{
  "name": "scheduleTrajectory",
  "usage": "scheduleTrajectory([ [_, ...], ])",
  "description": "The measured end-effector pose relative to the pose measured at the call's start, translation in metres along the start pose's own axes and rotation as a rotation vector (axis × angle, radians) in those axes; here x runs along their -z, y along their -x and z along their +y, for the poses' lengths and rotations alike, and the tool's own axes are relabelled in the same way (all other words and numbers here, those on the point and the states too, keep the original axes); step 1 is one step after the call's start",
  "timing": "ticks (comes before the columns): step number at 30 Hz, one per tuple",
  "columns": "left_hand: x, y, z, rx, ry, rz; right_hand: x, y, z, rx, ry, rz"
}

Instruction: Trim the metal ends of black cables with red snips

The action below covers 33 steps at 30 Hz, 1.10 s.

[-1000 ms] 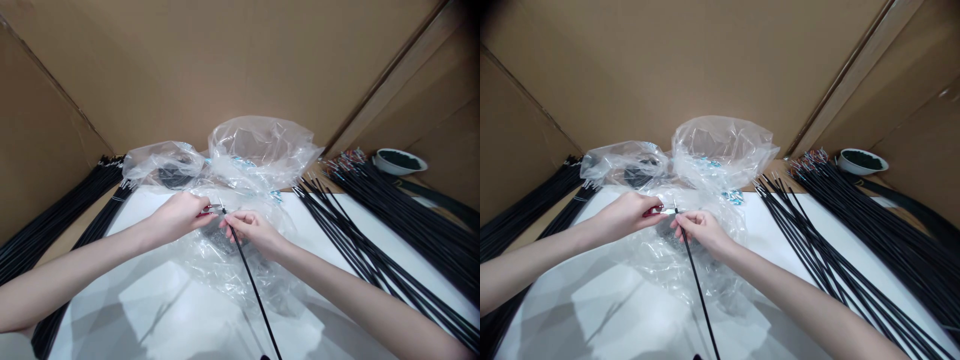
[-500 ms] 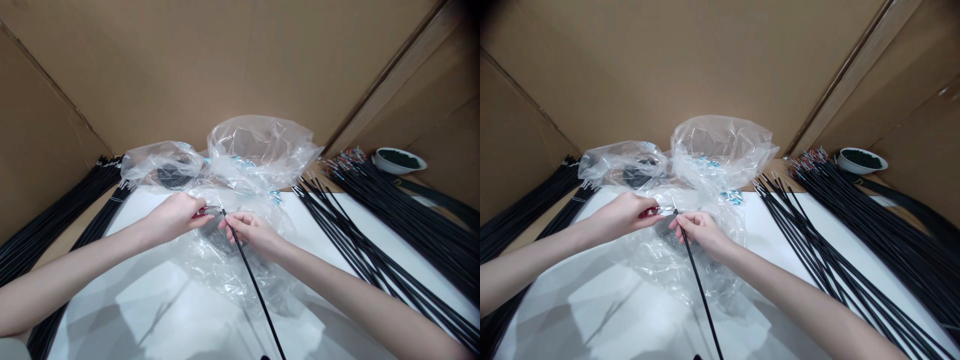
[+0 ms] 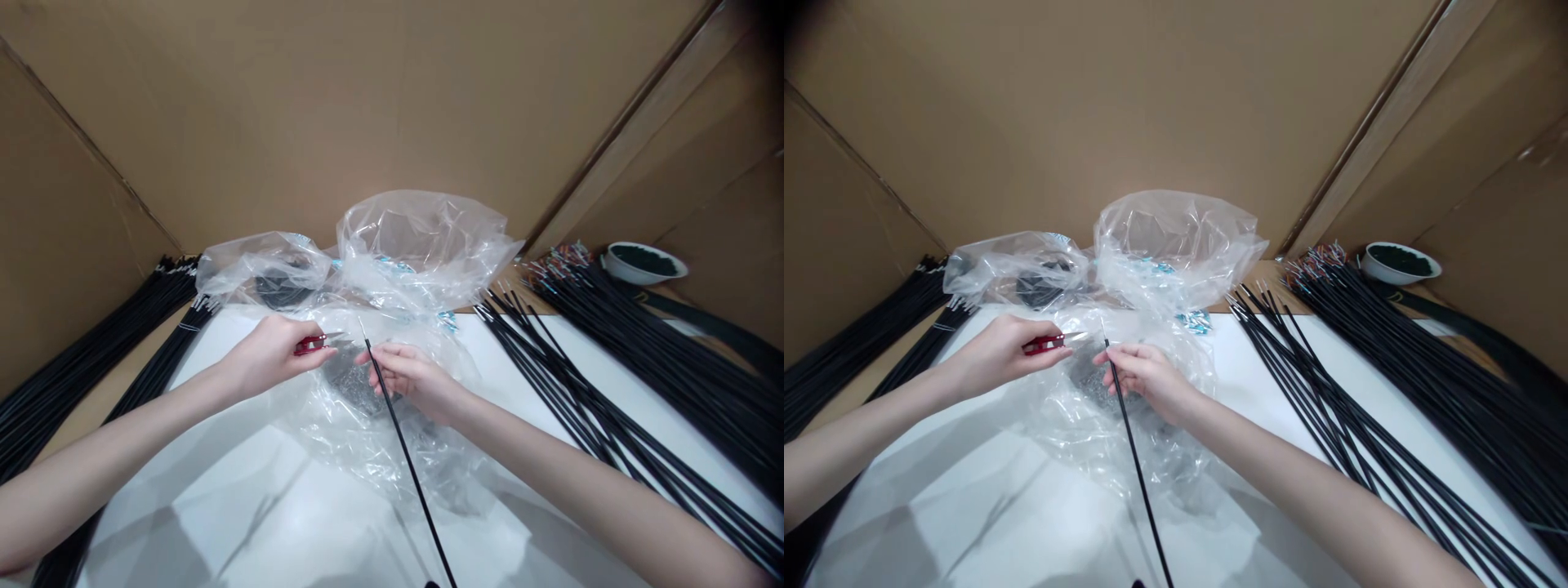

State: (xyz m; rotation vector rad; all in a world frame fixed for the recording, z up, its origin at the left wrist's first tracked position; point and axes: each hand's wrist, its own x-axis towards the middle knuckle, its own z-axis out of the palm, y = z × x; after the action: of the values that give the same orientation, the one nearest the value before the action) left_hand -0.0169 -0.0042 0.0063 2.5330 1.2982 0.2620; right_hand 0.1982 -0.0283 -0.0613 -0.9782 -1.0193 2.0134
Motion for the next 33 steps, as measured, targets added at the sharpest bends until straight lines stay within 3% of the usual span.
scheduleTrajectory([
  [7, -0.013, 0.002, 0.0, -0.083, 0.091, 0.074, -0.002, -0.002, 0.005, 0.026, 0.033, -0.012],
  [14, -0.029, 0.001, -0.007, -0.122, 0.081, 0.086, -0.004, -0.003, 0.006, -0.034, -0.093, -0.047],
  [27, -0.026, -0.003, -0.004, -0.066, 0.127, -0.069, -0.006, -0.004, 0.008, -0.022, -0.068, 0.01],
  [33, -0.028, -0.004, -0.003, -0.044, 0.092, -0.023, -0.006, -0.002, 0.006, -0.002, -0.059, -0.002],
])
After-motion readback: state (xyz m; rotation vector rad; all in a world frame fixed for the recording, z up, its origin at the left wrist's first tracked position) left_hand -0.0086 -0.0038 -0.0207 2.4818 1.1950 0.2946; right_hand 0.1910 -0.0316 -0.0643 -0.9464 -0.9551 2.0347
